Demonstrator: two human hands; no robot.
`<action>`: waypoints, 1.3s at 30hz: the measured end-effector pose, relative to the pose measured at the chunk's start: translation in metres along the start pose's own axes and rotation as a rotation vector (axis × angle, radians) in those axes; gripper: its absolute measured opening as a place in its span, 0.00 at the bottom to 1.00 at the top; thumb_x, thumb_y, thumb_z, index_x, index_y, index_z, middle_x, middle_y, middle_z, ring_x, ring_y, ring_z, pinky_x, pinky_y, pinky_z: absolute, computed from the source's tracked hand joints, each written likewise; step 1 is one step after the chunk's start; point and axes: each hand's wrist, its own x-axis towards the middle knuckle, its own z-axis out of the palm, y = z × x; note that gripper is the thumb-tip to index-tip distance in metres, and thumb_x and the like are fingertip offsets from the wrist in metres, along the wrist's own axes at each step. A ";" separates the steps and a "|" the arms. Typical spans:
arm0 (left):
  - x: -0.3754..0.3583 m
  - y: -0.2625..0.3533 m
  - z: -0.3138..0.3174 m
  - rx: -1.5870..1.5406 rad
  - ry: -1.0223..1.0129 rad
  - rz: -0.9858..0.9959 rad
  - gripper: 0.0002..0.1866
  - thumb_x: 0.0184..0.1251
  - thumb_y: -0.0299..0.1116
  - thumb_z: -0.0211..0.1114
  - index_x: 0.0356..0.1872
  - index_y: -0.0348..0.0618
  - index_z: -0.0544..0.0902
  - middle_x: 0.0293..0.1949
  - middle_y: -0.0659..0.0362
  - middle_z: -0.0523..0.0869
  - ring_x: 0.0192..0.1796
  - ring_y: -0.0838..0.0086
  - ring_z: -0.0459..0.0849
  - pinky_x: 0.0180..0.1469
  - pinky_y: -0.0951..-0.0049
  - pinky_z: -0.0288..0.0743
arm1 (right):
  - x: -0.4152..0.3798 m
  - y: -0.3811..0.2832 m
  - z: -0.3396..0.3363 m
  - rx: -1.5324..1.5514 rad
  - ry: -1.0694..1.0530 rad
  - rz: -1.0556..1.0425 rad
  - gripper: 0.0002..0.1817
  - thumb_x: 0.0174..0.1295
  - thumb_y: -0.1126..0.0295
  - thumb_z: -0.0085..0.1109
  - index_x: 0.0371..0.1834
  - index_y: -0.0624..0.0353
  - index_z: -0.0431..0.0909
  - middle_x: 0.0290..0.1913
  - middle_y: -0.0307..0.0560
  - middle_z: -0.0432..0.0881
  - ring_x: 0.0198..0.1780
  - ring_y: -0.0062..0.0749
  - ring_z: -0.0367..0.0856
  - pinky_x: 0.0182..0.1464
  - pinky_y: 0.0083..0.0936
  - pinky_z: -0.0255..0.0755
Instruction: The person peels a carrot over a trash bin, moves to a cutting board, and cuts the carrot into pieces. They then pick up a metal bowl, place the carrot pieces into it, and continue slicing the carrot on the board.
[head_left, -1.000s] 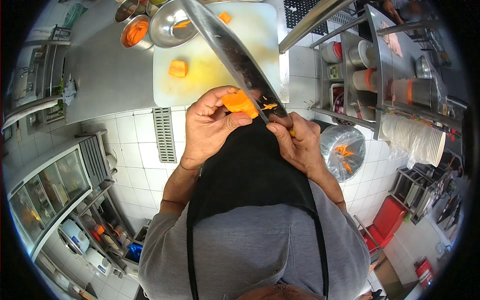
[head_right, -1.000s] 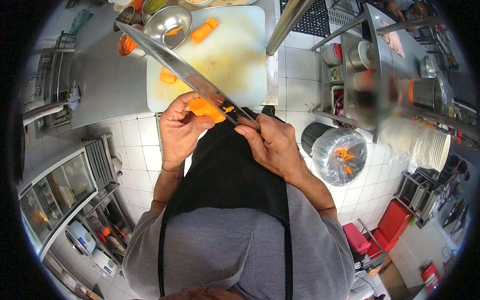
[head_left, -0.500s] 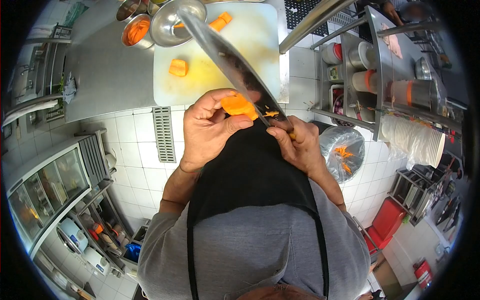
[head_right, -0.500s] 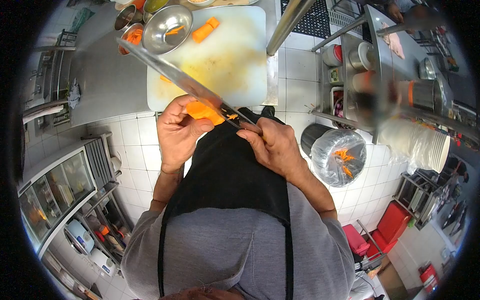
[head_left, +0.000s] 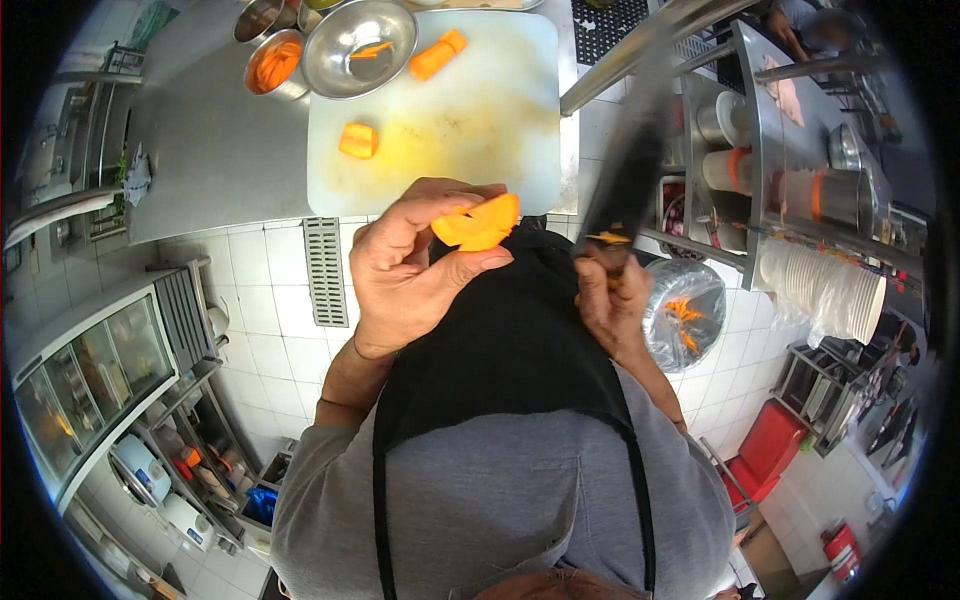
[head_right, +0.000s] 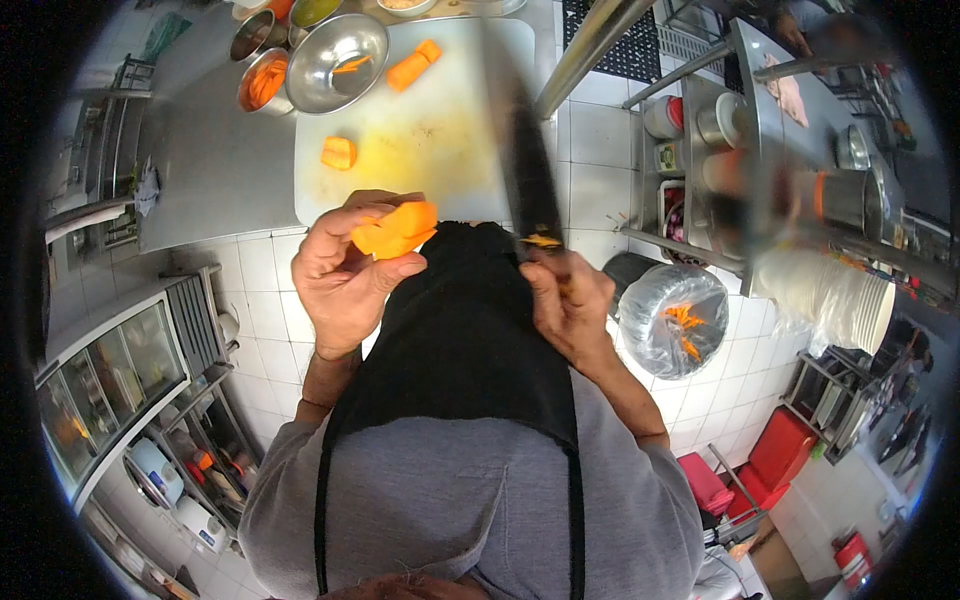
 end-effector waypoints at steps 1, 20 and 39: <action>0.001 -0.002 -0.001 0.026 -0.010 -0.003 0.25 0.59 0.17 0.77 0.58 0.37 0.80 0.56 0.46 0.86 0.61 0.59 0.86 0.63 0.61 0.82 | 0.002 0.001 -0.004 0.030 0.006 0.000 0.12 0.66 0.69 0.73 0.37 0.63 0.78 0.27 0.52 0.84 0.22 0.37 0.83 0.24 0.26 0.72; -0.001 -0.008 -0.006 -0.088 -0.075 -0.182 0.24 0.62 0.16 0.76 0.58 0.33 0.79 0.58 0.49 0.85 0.62 0.66 0.84 0.65 0.65 0.81 | 0.027 -0.004 0.003 0.034 -0.156 -0.191 0.15 0.67 0.63 0.73 0.32 0.63 0.81 0.22 0.50 0.80 0.19 0.37 0.80 0.21 0.29 0.69; -0.010 -0.013 -0.008 -0.219 -0.109 -0.321 0.25 0.65 0.17 0.73 0.63 0.34 0.77 0.59 0.48 0.87 0.60 0.68 0.86 0.65 0.69 0.80 | 0.008 0.001 0.005 -0.087 -0.195 -0.186 0.14 0.66 0.66 0.73 0.36 0.63 0.77 0.22 0.49 0.78 0.20 0.40 0.79 0.21 0.32 0.68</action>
